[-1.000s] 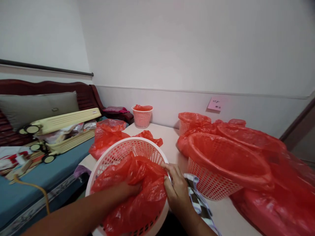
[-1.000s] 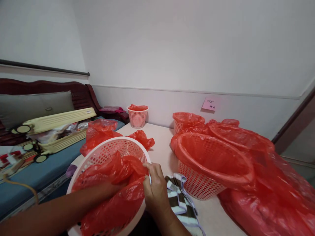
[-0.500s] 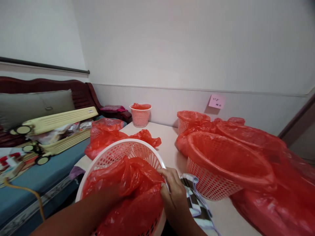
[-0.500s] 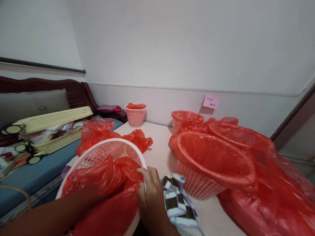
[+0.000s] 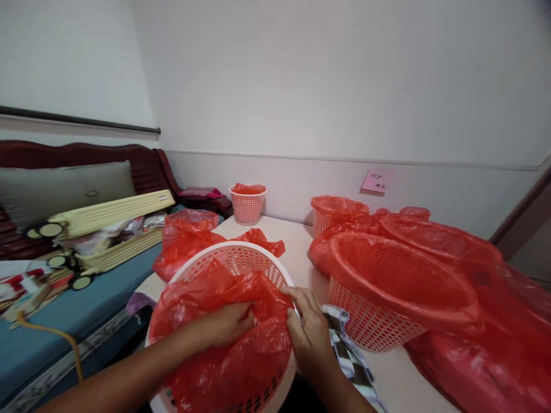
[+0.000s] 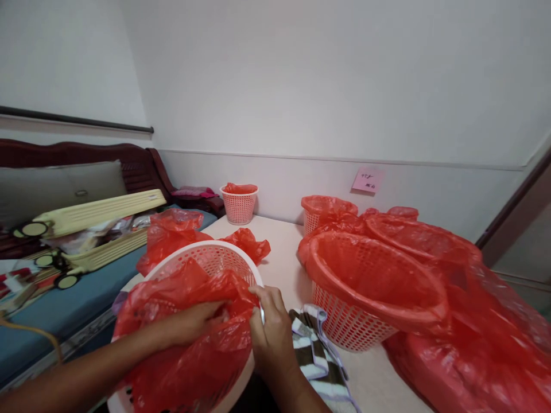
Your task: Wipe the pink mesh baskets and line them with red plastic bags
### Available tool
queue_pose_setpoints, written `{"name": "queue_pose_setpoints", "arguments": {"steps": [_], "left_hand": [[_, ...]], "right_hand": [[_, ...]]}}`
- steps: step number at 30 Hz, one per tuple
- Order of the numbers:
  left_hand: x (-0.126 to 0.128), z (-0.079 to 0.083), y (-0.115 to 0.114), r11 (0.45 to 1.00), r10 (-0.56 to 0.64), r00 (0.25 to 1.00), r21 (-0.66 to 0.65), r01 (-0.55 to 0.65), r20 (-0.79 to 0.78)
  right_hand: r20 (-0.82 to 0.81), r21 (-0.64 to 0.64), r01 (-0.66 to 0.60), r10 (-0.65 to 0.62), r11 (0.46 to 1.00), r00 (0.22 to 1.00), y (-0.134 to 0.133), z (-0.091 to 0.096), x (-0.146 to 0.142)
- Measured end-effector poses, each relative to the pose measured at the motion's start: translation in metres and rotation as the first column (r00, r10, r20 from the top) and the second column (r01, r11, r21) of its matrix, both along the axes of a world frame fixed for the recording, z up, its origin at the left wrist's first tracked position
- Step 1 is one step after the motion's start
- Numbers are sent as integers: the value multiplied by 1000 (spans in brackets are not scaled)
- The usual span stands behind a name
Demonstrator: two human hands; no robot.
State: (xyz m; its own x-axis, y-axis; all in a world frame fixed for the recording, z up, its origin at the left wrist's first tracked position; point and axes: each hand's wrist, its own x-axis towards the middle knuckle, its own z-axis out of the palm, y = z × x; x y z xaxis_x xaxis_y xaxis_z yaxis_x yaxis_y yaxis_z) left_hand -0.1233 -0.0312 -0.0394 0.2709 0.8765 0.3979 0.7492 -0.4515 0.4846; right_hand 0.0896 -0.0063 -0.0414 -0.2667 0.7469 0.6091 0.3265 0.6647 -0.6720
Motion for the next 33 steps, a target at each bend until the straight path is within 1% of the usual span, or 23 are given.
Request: {"name": "queue_pose_setpoints", "arguments": {"steps": [1, 3, 5, 6, 8, 9, 10, 12, 14, 18, 19, 21, 24, 27, 29, 33], "left_hand": [[-4, 4, -2, 1000, 10, 1000, -21, -10, 19], [-15, 16, -6, 997, 74, 994, -26, -72, 79], [-27, 29, -8, 987, 146, 985, 53, -151, 91], [-34, 35, -8, 978, 166, 985, 120, -172, 54], [-44, 44, -6, 951, 191, 978, 261, -164, -85], [-48, 47, -4, 941, 197, 968, 307, -141, -157], [-51, 48, 0, 939, 193, 958, 324, -118, -210], [-54, 49, 7, 950, 164, 953, 303, -82, -255], [-55, 49, 15, 967, 115, 955, 250, -45, -272], [-55, 56, 24, 987, -19, 954, 148, 67, -300], [-54, 59, 24, 987, -41, 955, 140, 85, -292], [-52, 65, 26, 985, -40, 969, 156, 80, -245], [-48, 71, 30, 974, 44, 992, 228, -15, -122], [-48, 73, 38, 959, 102, 995, 269, -93, -20], [-51, 73, 45, 961, 102, 994, 257, -106, 28], [-60, 73, 54, 980, 78, 994, 175, -91, 81]], "right_hand": [[-2, -7, 5, -5, 1000, 1000, 1, 0, 0], [-7, -16, 7, -7, 1000, 1000, 1, 1, -2], [-19, -14, -1, 0, 1000, 1000, 0, 1, -4], [-24, -10, -4, 4, 1000, 1000, -1, 1, -5], [-24, 1, -5, 5, 1000, 1000, -2, 1, -7], [-13, 5, -7, 7, 1000, 1000, -1, 1, -6], [2, 9, -9, 9, 1000, 1000, 0, 1, -5], [26, 17, -10, 10, 1000, 1000, 3, 1, -2], [40, 26, -2, 1, 1000, 999, 7, 1, 3], [56, 34, 24, -26, 999, 998, 13, 1, 12], [59, 36, 23, -25, 999, 998, 13, 0, 14], [64, 40, 11, -14, 999, 998, 12, -1, 16], [42, 33, -11, 10, 999, 999, 7, -3, 15], [12, 27, -37, 37, 999, 999, 1, -3, 11], [8, 26, -55, 55, 998, 998, -2, -2, 9], [3, 13, -55, 55, 998, 998, -5, 0, 8]]}}
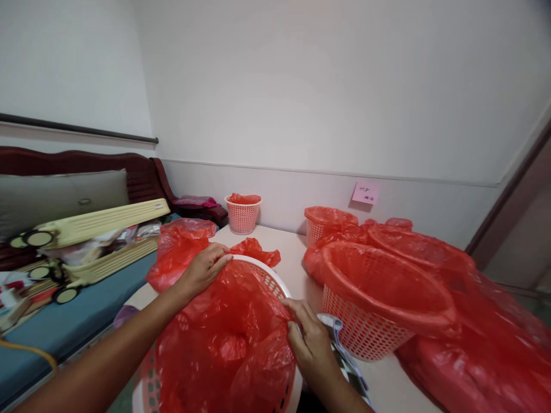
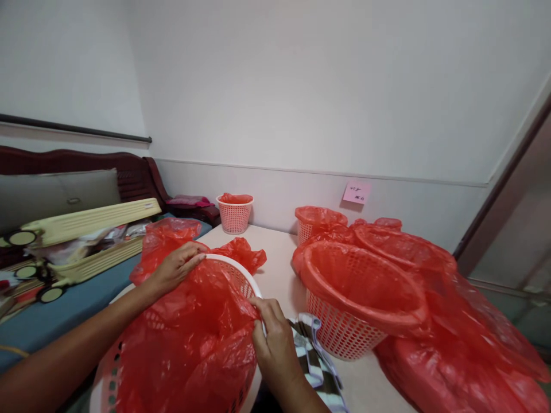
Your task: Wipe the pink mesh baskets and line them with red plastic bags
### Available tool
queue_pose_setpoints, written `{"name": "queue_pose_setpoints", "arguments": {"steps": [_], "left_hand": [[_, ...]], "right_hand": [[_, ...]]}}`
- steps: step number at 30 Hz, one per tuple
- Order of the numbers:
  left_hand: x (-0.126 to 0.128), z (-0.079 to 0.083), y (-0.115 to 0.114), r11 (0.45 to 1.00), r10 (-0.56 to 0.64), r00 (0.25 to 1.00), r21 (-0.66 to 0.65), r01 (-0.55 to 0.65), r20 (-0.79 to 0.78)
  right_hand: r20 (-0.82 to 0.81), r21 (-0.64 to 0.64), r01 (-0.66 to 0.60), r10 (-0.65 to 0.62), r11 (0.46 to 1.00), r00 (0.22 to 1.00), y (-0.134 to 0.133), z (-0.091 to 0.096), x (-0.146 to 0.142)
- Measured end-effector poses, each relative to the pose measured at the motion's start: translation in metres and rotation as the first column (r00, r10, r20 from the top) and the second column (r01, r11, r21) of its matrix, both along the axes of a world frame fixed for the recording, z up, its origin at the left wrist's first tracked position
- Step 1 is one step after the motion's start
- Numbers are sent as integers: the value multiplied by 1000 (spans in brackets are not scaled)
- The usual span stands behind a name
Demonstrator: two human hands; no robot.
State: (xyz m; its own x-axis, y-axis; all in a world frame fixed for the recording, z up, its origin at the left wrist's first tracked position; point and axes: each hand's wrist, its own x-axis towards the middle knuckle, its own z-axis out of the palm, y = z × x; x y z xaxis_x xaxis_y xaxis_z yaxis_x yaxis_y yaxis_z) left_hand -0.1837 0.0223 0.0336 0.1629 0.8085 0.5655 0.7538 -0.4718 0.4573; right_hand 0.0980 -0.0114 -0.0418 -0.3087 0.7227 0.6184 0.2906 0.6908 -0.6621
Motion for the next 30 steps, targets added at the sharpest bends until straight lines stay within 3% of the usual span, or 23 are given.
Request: {"name": "queue_pose_setpoints", "arguments": {"steps": [5, 12, 14, 18, 20, 24, 30], "left_hand": [[0, -1, -3, 992, 100, 995, -77, -98, 26], [13, -1, -3, 971, 229, 972, -80, -224, 53], [16, -2, -2, 960, 274, 959, -77, -268, 75], [17, -3, -1, 946, 322, 940, -81, -315, 108], [15, -3, 0, 944, 326, 937, -99, -316, 124], [8, 0, 3, 943, 316, 933, -164, -289, 174], [1, 5, -2, 962, 157, 965, -253, -102, 208]], "right_hand": [[63, -33, 19, -17, 999, 998, 3, 9, 6], [209, -258, 124, -70, 958, 975, 13, 44, 1], [242, -213, 174, -121, 961, 963, 15, 46, -6], [264, 13, 253, -247, 967, 932, 20, 37, -17], [214, 54, 253, -259, 966, 942, 23, 31, -19], [141, 18, 234, -234, 972, 962, 25, 27, -19], [97, -17, 267, -264, 964, 960, 30, 28, -15]]}}
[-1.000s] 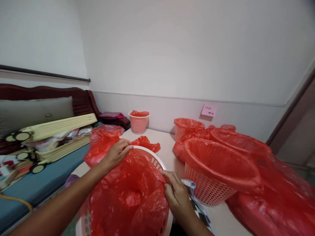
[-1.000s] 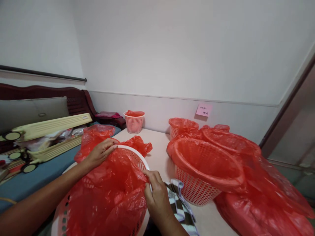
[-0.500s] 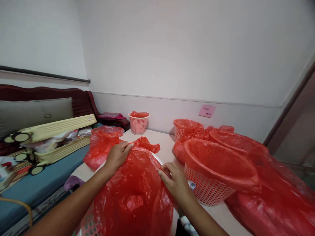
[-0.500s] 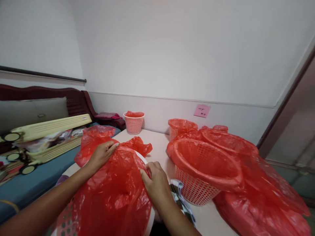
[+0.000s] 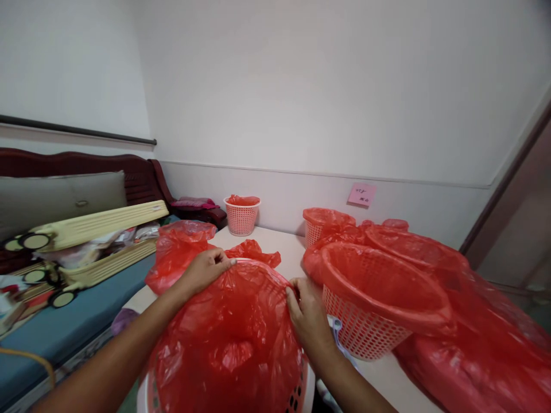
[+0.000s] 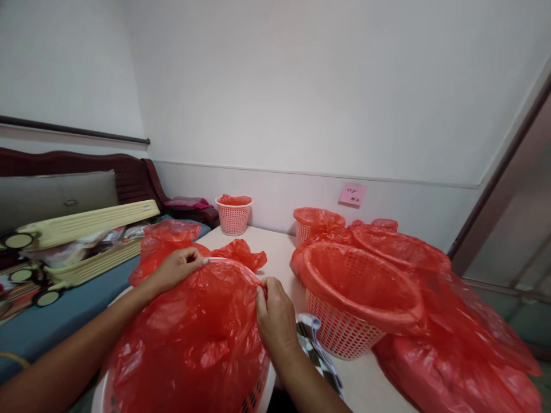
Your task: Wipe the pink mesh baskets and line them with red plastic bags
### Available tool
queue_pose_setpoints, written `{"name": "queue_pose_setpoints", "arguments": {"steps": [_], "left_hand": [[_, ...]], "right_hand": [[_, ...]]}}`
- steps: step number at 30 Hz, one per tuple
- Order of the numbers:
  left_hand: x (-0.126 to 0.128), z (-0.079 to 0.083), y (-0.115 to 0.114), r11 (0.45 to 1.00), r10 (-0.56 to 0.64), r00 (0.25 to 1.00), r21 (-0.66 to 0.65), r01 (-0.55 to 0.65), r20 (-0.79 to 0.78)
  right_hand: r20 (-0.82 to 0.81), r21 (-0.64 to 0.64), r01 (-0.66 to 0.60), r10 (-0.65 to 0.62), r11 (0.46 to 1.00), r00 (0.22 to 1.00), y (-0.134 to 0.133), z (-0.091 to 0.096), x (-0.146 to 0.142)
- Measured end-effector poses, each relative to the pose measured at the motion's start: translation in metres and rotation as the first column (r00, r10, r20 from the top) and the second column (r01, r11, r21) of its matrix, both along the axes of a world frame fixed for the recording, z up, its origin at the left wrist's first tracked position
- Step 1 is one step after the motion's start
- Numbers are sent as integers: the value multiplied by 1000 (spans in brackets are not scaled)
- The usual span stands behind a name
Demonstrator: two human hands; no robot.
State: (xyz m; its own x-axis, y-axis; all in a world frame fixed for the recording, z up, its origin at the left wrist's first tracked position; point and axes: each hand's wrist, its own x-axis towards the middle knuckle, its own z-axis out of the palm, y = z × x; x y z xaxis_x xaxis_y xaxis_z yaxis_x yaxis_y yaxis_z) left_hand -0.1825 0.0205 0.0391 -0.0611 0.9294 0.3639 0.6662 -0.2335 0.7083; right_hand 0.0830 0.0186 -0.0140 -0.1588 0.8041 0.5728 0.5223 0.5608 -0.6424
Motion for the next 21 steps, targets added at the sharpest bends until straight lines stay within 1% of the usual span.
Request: {"name": "queue_pose_setpoints", "arguments": {"steps": [2, 4, 12, 15, 21], "left_hand": [[-1, 2, -2, 999, -46, 999, -7, 46, 22], [-1, 3, -3, 998, -55, 997, 1, 55, 45], [3, 1, -1, 999, 39, 993, 0, -39, 108], [4, 1, 0, 997, 83, 990, -5, -83, 114], [0, 1, 8, 987, 146, 977, -83, -134, 156]], "right_hand": [[-1, -8, 2, -2, 1000, 1000, 2, 0, 2], [4, -22, 7, -7, 1000, 1000, 2, 0, 3], [68, -43, 42, -39, 998, 997, 5, 0, 6], [70, -32, 45, -43, 998, 997, 8, -1, 6], [29, -38, 31, -30, 999, 999, 10, -2, 2]]}}
